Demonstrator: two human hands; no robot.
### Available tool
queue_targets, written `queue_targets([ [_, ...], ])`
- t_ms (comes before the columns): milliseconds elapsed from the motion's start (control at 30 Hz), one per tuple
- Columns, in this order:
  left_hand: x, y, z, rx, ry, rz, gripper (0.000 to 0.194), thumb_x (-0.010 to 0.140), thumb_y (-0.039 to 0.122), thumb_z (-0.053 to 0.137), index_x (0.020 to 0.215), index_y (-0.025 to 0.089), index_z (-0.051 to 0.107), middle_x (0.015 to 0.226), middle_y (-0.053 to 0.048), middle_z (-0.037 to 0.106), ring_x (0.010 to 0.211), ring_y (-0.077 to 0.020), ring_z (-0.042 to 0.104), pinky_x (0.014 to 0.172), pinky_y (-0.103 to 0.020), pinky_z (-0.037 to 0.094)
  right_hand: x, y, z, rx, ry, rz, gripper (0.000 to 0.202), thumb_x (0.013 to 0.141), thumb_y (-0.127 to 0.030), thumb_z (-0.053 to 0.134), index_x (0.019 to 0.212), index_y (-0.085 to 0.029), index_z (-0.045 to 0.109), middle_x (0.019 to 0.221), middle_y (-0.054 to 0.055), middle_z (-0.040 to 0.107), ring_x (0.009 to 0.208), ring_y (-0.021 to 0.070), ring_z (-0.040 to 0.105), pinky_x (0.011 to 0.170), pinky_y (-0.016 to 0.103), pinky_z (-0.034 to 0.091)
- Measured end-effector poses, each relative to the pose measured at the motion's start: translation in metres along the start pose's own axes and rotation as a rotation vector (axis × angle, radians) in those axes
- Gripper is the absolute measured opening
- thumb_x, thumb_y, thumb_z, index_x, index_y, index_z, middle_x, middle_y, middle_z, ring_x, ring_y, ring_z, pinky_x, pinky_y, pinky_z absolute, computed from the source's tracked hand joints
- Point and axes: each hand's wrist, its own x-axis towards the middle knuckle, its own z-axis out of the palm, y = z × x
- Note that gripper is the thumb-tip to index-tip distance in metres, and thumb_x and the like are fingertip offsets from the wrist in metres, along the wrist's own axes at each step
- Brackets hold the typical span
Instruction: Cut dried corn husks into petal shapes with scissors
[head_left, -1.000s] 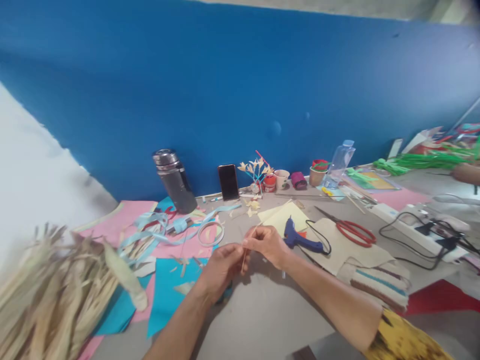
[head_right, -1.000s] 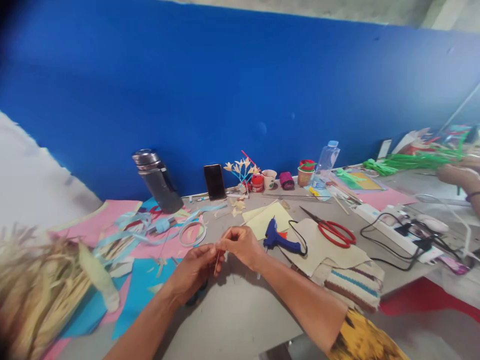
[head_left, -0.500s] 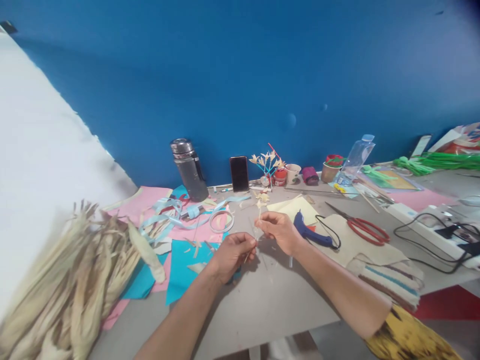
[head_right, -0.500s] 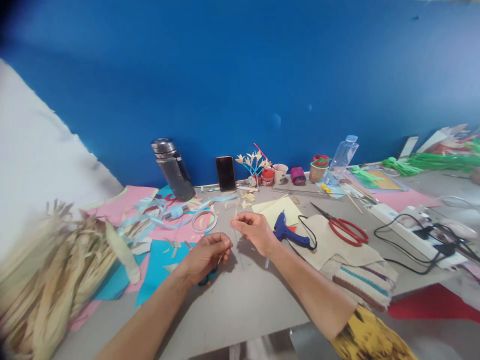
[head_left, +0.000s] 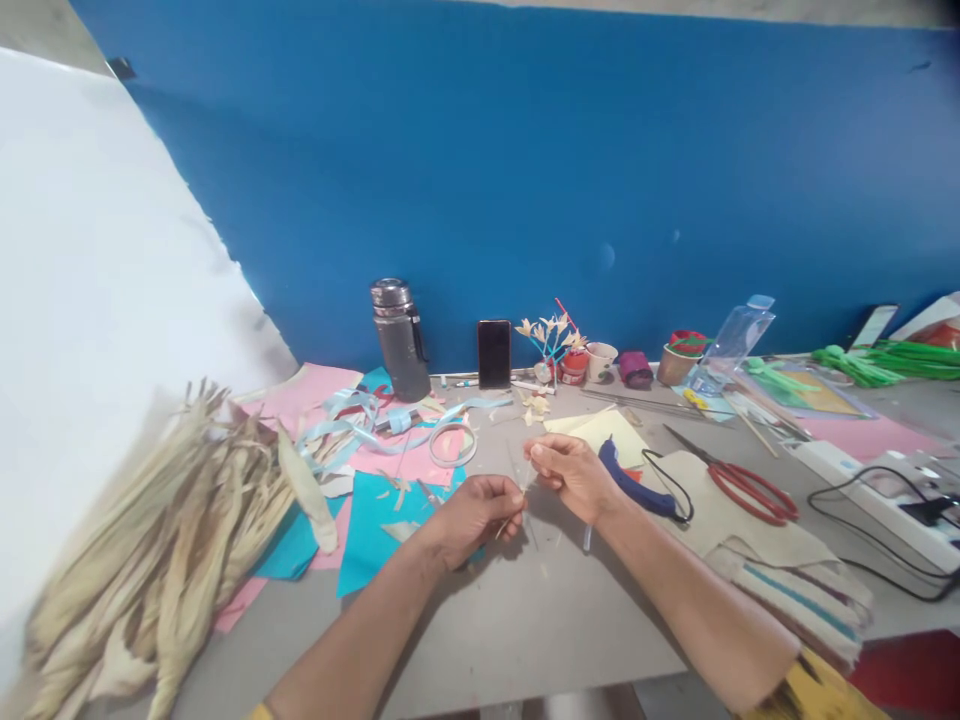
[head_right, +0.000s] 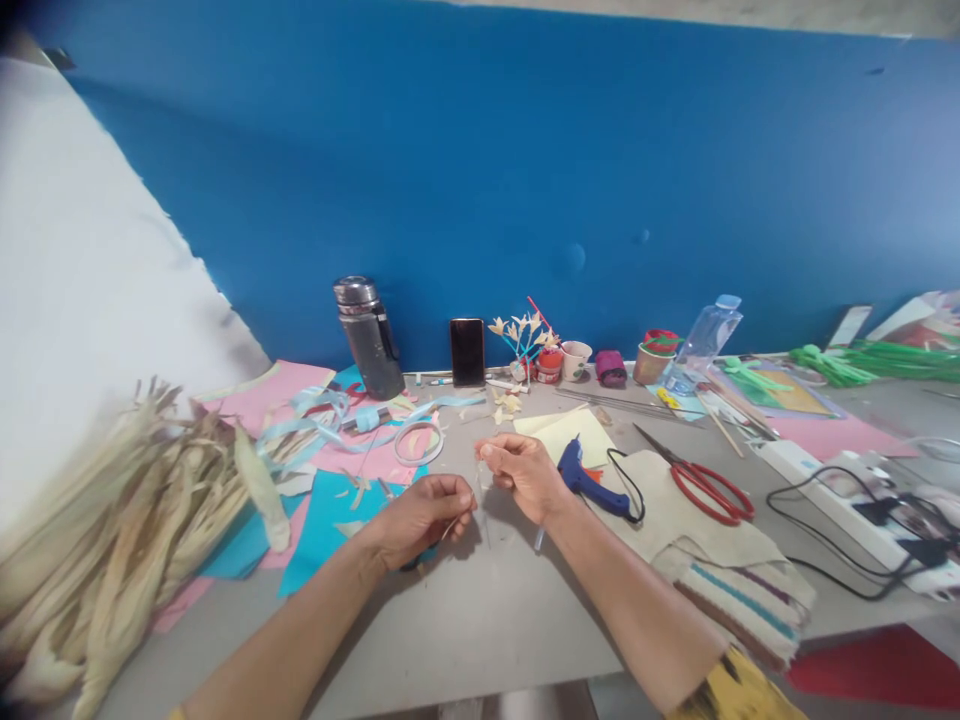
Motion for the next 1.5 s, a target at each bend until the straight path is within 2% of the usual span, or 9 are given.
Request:
queue_targets([
  [167, -0.002, 0.003, 0.000, 0.004, -0.019, 0.005, 0.034, 0.062, 0.038, 0.085, 0.067, 0.012, 0.063, 0.058, -0.001, 0.058, 0.052, -0.0084, 0.052, 0.053, -0.022, 0.040, 0.000, -0.003, 0.003, 0.027, 0.056, -0.021, 0.040, 0.053, -0.033, 0.091, 0.053, -0.015, 0.054, 0.061, -0.002, 0.049, 0.053, 0.0060, 0.033, 0.044, 0.020, 0.018],
  [300, -0.002, 0.008, -0.001, -0.002, 0.016, -0.010, 0.033, 0.063, 0.038, 0.084, 0.068, 0.013, 0.063, 0.058, 0.000, 0.058, 0.050, -0.0078, 0.052, 0.051, -0.021, 0.038, 0.002, -0.003, 0.001, -0.066, 0.093, -0.053, 0.040, 0.058, -0.042, 0.086, 0.059, -0.017, 0.054, 0.055, -0.005, 0.043, 0.050, 0.0070, 0.031, 0.043, 0.020, 0.021],
  [467, -0.001, 0.009, -0.005, 0.005, 0.119, -0.006, 0.028, 0.062, 0.033, 0.082, 0.069, 0.013, 0.063, 0.056, 0.001, 0.057, 0.047, -0.0073, 0.051, 0.049, -0.020, 0.037, -0.006, -0.008, 0.001, -0.631, 0.368, -0.547, 0.024, 0.083, -0.041, 0.067, 0.084, -0.018, 0.066, 0.067, 0.001, 0.058, 0.056, 0.0120, 0.047, 0.050, 0.025, 0.038],
  [567, -0.001, 0.009, -0.006, 0.007, 0.152, 0.001, 0.027, 0.062, 0.032, 0.080, 0.069, 0.013, 0.063, 0.056, 0.001, 0.056, 0.047, -0.0067, 0.049, 0.049, -0.020, 0.036, -0.013, -0.008, 0.005, -1.025, 0.155, -0.854, 0.013, 0.090, -0.026, 0.057, 0.089, -0.020, 0.068, 0.087, 0.007, 0.067, 0.076, 0.0173, 0.060, 0.067, 0.029, 0.049],
  [667, 0.000, 0.009, -0.007, -0.011, 0.159, 0.045, 0.027, 0.063, 0.033, 0.080, 0.070, 0.014, 0.062, 0.058, 0.002, 0.056, 0.048, -0.0061, 0.049, 0.049, -0.018, 0.035, -0.016, -0.005, 0.006, -1.320, -0.037, -0.950, 0.021, 0.092, -0.018, 0.053, 0.105, -0.022, 0.069, 0.105, 0.009, 0.068, 0.094, 0.0208, 0.062, 0.079, 0.032, 0.051],
  [867, 0.001, 0.009, -0.008, 0.105, 0.257, 0.090, 0.021, 0.069, 0.033, 0.073, 0.069, 0.015, 0.062, 0.053, 0.004, 0.050, 0.045, -0.0068, 0.046, 0.047, -0.019, 0.034, -0.022, -0.013, 0.006, -1.503, 0.332, -1.165, 0.025, 0.087, -0.016, 0.063, 0.109, -0.023, 0.071, 0.115, 0.008, 0.069, 0.097, 0.0239, 0.060, 0.092, 0.039, 0.044],
  [933, 0.001, 0.009, -0.008, 0.118, 0.261, 0.078, 0.019, 0.069, 0.032, 0.071, 0.069, 0.015, 0.062, 0.052, 0.004, 0.049, 0.044, -0.0069, 0.044, 0.046, -0.020, 0.033, -0.023, -0.013, 0.008, -1.513, 0.305, -1.208, 0.024, 0.086, -0.015, 0.065, 0.107, -0.024, 0.073, 0.116, 0.007, 0.070, 0.102, 0.0255, 0.057, 0.094, 0.040, 0.041],
  [1167, -0.002, 0.012, -0.008, 0.071, 0.187, 0.114, 0.025, 0.067, 0.035, 0.076, 0.071, 0.014, 0.064, 0.056, 0.003, 0.051, 0.049, -0.0063, 0.045, 0.049, -0.018, 0.032, -0.011, 0.000, 0.002, -1.469, -0.106, -0.941, 0.018, 0.094, -0.021, 0.056, 0.094, -0.023, 0.074, 0.098, 0.006, 0.074, 0.084, 0.0211, 0.058, 0.077, 0.034, 0.045],
  [1500, -0.002, 0.015, -0.013, -0.169, 0.131, 0.153, 0.029, 0.064, 0.030, 0.084, 0.084, 0.013, 0.071, 0.062, 0.003, 0.053, 0.053, -0.0060, 0.049, 0.053, -0.020, 0.037, -0.009, 0.004, 0.005, -0.963, 0.107, -0.459, 0.011, 0.083, -0.030, 0.066, 0.084, -0.020, 0.070, 0.075, 0.003, 0.068, 0.062, 0.0154, 0.054, 0.060, 0.028, 0.043],
])
